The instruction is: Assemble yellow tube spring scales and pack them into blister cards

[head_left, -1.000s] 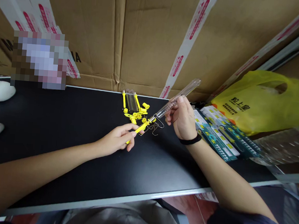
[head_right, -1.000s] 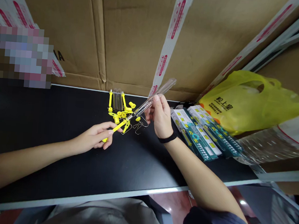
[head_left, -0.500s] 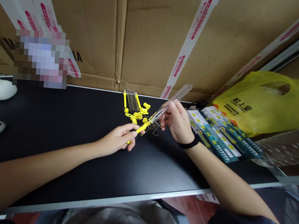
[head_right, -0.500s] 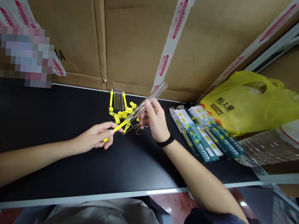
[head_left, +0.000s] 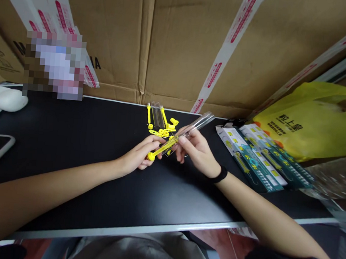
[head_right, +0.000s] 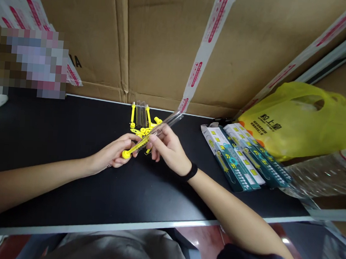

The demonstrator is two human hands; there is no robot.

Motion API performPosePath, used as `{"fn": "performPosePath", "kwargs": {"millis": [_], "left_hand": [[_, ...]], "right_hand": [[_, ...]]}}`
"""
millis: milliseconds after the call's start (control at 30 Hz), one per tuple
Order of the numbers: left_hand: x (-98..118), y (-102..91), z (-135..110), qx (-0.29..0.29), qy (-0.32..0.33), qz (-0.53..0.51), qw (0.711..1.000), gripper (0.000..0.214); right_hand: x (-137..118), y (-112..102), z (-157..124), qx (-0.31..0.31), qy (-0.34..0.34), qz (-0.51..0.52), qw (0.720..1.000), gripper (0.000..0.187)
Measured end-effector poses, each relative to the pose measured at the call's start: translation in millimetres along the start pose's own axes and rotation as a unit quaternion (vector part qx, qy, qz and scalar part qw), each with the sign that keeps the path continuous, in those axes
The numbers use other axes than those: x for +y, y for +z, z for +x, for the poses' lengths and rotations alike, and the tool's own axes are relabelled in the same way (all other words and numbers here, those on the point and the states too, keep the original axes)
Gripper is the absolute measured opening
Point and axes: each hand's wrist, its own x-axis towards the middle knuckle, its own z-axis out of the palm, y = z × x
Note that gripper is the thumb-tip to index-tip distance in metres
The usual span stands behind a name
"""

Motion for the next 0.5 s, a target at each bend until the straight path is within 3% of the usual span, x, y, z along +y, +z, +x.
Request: {"fn": "performPosePath", "kwargs": {"millis": [200,333,500], "left_hand": [[2.6,3.2,-2.5,0.004,0.004,0.02,1.0,0.046],[5.2,2.5,-3.9,-0.017,0.01,0.012,1.0,0.044],[-1.0,-2.4,-0.7,-0.056,0.045,0.017,0.997,0.057]], "right_hand": [[3.5,13.2,-8.6,-0.04,0.027,-0.027,0.998,0.032],[4.1,11.6,-7.4,-0.042,0.048,-0.063,0.996,0.036],[6.0,7.9,-2.8,-0.033,0.053,-0.059,0.996,0.036]]}}
